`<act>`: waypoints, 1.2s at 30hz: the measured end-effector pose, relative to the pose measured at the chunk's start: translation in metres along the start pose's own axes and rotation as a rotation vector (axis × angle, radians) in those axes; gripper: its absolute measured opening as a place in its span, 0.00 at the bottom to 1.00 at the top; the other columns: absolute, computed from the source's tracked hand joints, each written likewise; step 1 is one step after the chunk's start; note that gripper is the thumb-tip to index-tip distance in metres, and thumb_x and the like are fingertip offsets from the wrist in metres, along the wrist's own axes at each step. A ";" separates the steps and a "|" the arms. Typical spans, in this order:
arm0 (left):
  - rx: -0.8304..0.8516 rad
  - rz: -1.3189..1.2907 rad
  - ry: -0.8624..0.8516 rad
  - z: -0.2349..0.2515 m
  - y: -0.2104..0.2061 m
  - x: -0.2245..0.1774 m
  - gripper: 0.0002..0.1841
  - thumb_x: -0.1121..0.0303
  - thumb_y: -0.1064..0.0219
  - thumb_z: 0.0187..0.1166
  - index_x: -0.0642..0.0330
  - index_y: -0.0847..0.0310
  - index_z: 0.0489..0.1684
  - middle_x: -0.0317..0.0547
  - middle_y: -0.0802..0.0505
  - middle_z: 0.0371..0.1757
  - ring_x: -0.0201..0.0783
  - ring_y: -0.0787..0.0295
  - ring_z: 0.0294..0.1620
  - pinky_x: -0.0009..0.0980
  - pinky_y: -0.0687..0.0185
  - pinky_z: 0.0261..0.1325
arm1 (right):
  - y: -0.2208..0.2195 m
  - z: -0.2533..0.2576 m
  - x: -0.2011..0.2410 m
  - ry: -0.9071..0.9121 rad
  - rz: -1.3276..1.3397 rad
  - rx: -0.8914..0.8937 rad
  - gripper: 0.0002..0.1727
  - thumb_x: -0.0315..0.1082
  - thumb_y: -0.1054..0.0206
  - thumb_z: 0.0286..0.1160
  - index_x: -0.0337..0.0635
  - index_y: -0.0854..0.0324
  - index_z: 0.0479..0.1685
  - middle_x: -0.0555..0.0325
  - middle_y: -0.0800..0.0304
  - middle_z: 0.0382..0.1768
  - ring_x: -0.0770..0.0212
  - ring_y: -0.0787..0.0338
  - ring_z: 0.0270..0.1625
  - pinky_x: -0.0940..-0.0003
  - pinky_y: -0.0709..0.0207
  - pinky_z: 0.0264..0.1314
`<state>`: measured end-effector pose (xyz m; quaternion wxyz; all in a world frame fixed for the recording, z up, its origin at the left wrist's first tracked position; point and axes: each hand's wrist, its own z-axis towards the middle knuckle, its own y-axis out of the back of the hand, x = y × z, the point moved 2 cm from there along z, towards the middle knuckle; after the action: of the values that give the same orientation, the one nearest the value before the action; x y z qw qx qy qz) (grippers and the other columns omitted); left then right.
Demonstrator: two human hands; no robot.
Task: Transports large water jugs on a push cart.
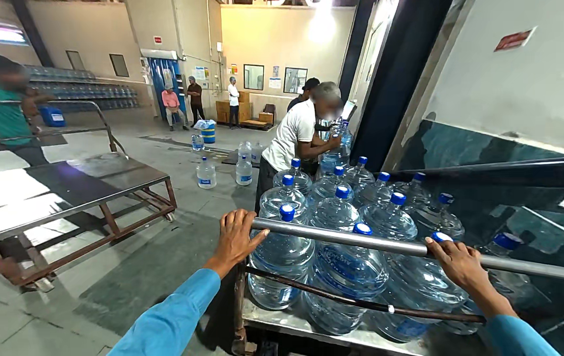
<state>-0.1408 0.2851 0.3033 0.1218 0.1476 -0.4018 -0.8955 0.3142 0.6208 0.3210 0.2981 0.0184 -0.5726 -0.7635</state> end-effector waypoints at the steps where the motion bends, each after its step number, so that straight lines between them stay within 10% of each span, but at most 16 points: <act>1: -0.004 0.003 0.000 0.000 -0.001 0.000 0.37 0.32 0.41 0.78 0.58 0.15 0.67 0.59 0.12 0.64 0.62 0.21 0.72 0.63 0.36 0.79 | 0.000 0.001 0.000 -0.011 -0.001 0.006 0.38 0.61 0.53 0.91 0.31 0.16 0.60 0.25 0.21 0.70 0.19 0.34 0.81 0.19 0.38 0.73; 36: 0.004 0.012 -0.005 0.000 -0.002 0.002 0.39 0.30 0.43 0.78 0.58 0.16 0.67 0.59 0.13 0.64 0.63 0.21 0.72 0.63 0.37 0.80 | -0.001 0.000 0.000 -0.013 0.010 -0.001 0.38 0.62 0.54 0.90 0.32 0.16 0.60 0.26 0.20 0.68 0.21 0.33 0.81 0.21 0.37 0.73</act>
<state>-0.1427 0.2862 0.3015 0.1259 0.1432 -0.4049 -0.8943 0.3139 0.6212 0.3200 0.2983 0.0106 -0.5740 -0.7625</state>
